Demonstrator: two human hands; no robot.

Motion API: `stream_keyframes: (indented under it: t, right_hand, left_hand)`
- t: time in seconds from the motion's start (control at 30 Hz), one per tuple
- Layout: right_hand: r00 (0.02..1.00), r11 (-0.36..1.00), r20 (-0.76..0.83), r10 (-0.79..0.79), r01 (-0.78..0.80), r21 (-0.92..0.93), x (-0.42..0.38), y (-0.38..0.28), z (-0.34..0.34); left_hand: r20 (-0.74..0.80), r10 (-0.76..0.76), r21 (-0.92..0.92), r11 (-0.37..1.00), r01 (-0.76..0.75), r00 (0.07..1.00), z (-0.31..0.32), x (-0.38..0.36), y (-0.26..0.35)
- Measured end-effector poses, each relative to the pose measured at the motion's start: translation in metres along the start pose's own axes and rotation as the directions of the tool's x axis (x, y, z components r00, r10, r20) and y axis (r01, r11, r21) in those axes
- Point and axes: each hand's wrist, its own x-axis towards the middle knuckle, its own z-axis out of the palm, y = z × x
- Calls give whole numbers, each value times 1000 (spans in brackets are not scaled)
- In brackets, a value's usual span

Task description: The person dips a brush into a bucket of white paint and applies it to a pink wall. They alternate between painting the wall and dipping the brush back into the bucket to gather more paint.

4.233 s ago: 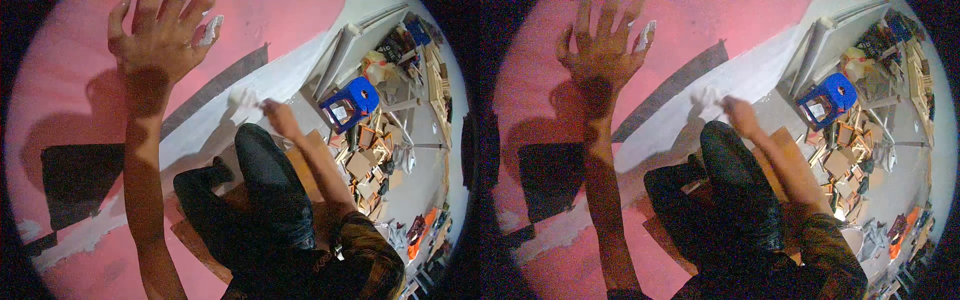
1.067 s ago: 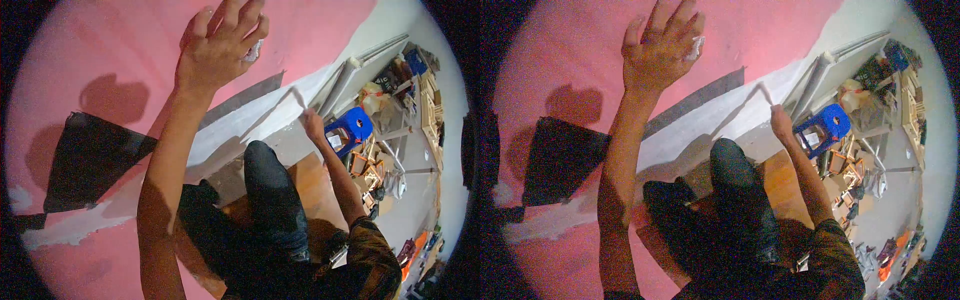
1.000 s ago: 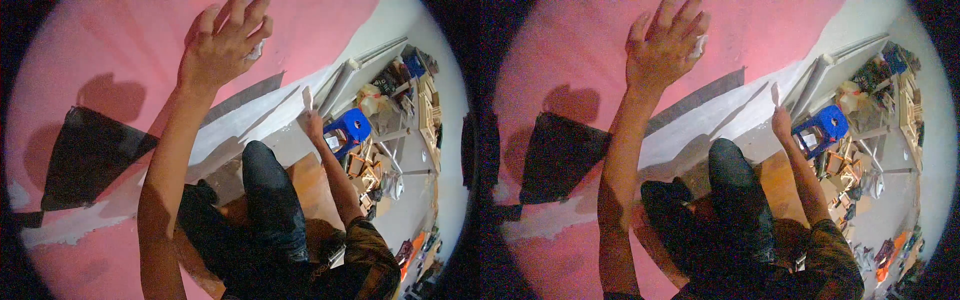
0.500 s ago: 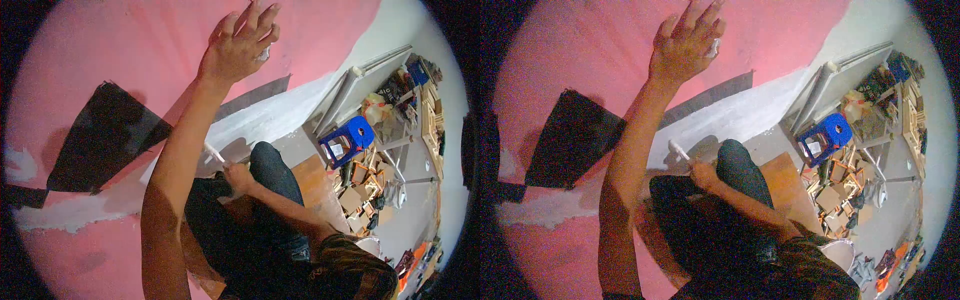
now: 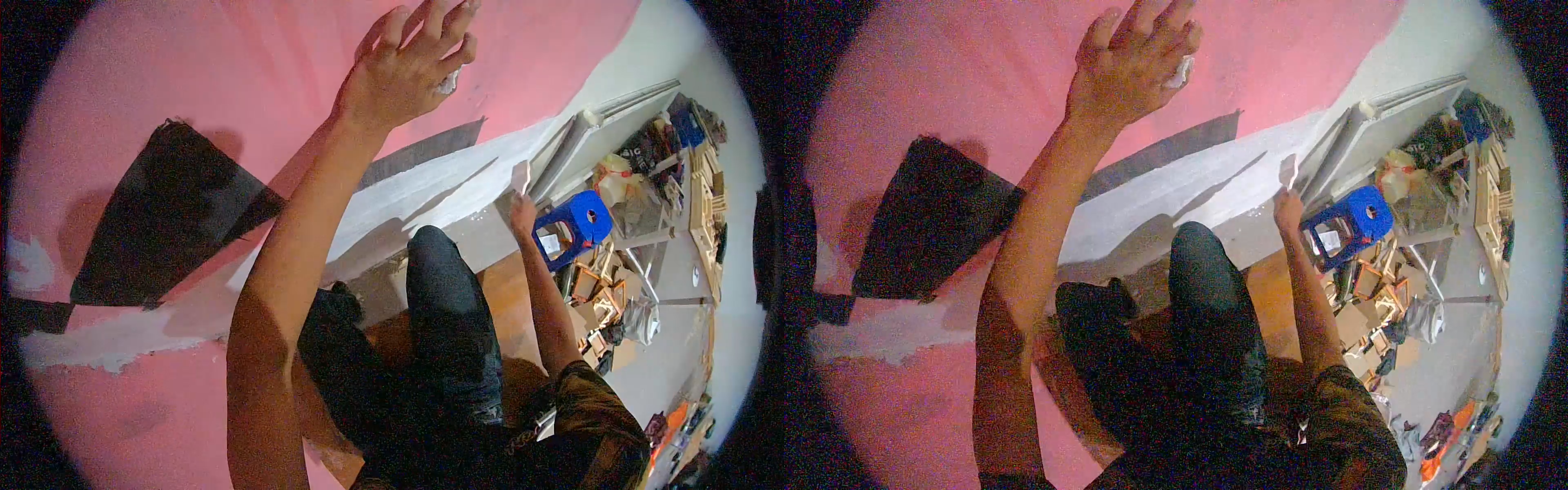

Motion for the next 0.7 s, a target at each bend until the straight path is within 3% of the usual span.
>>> stream_keyframes:
  t: [0.03,0.13,0.17,0.2,0.23,0.27,0.3,0.33,0.37,0.4,0.47,0.5,0.53,0.6,0.67,0.7]
  right_hand:
    - [975,982,-140,-172,182,57,-4,0,1]
    - [997,983,-80,2,13,185,0,-23,30]
    - [992,967,-128,7,26,254,-9,-43,46]
    - [999,966,-7,50,-47,256,-21,-74,51]
    - [868,899,-364,-337,412,151,-45,-94,79]
    - [999,977,-6,-34,35,212,-68,-157,55]
    - [975,971,-103,-195,207,122,-100,-191,53]
    - [987,949,-78,-141,157,272,-126,-218,59]
    - [961,870,270,55,-179,459,-146,-249,47]
    - [986,885,-153,-67,129,447,-172,-266,68]
    - [963,857,239,-126,-16,515,-215,-294,59]
    - [927,840,304,-221,22,543,-230,-296,52]
    - [877,818,364,-313,54,573,-243,-297,47]
    - [783,800,452,-428,94,593,-245,-298,35]
    - [687,815,548,-478,116,567,-239,-294,15]
    - [648,870,583,-490,408,278,-232,-299,5]
  left_hand:
    - [-8,-3,-1,1000,3,1000,0,1,0]
    - [-16,-6,-23,1000,5,1000,-1,1,-1]
    - [-15,-3,-47,999,2,1000,-1,1,-1]
    - [-15,0,-72,997,-1,1000,-2,1,-2]
    - [-6,-13,-135,991,12,1000,-1,-1,-1]
    - [3,-24,-196,980,24,1000,1,-5,0]
    - [16,-37,-258,965,40,999,1,-10,2]
    - [36,-42,-355,933,52,998,-1,-15,5]
    - [51,-41,-449,891,60,998,-5,-21,8]
    - [61,-37,-533,843,64,997,-9,-27,10]
    - [134,-234,-712,653,258,963,-38,-65,31]
    - [180,-361,-762,538,362,915,-56,-90,42]
    - [396,-486,-723,358,591,779,-93,-109,46]
    - [551,-747,-538,21,843,371,-135,-173,82]
    - [400,-862,-485,91,870,312,-163,-224,96]
    - [517,-846,-418,-115,901,131,-176,-252,110]
